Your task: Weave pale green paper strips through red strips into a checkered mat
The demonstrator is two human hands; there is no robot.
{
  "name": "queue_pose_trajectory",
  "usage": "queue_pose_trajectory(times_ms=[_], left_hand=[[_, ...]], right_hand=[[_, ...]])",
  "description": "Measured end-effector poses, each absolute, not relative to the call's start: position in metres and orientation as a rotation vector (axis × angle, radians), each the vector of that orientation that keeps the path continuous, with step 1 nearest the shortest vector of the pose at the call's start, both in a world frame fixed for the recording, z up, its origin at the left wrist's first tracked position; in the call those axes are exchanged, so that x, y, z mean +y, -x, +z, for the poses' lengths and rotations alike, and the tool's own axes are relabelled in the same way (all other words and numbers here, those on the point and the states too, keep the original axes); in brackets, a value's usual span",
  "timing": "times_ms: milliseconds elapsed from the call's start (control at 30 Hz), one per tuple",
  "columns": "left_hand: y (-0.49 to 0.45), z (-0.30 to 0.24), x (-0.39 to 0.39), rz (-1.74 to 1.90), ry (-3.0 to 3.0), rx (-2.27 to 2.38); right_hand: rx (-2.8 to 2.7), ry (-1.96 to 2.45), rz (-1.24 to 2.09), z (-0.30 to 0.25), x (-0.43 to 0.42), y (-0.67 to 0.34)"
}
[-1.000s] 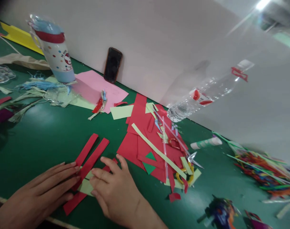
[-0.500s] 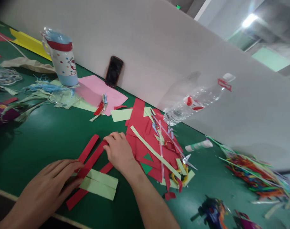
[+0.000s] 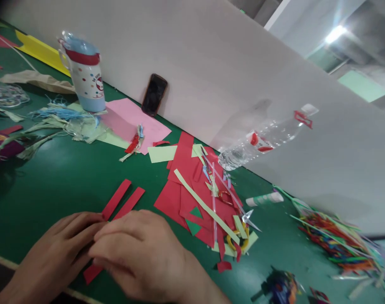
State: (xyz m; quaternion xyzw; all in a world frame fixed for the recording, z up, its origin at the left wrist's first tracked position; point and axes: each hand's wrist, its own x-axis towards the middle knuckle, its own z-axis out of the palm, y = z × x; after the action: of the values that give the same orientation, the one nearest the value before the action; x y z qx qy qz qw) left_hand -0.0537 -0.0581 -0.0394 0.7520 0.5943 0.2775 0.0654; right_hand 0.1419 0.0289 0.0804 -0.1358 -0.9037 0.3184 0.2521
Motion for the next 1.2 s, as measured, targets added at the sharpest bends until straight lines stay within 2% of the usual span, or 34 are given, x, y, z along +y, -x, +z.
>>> queue_pose_trajectory(times_ms=[100,200,333,467,700,1000,1100,1200], left_hand=[[0.056,-0.037,-0.059,0.875,-2.265,1.737],[0.058,-0.038,-0.06,0.894,-2.27,1.688],[0.058,-0.042,-0.064,0.793,-2.267,1.713],[0.057,-0.042,-0.066,0.816,-2.22,1.73],[0.055,-0.037,-0.063,0.828,-2.224,1.694],[0.06,-0.044,-0.062,0.774,-2.287,1.674],[0.06,-0.043,-0.061,0.801,-2.311,1.657],[0.06,-0.041,-0.062,0.815,-2.297,1.663]], right_hand=[[-2.378,0.46,0.918,0.073,0.027,-0.147],[-2.338,0.812,0.746,0.049,0.037,-0.154],[-2.59,0.936,0.491,0.018,0.054,-0.153],[-2.796,1.035,0.431,0.009,0.067,-0.146],[-2.802,1.042,0.559,0.017,0.084,-0.14],[-2.728,0.853,0.548,0.012,0.08,-0.144],[-2.573,0.82,0.678,0.023,0.069,-0.144],[-2.319,0.827,0.974,0.035,0.052,-0.143]])
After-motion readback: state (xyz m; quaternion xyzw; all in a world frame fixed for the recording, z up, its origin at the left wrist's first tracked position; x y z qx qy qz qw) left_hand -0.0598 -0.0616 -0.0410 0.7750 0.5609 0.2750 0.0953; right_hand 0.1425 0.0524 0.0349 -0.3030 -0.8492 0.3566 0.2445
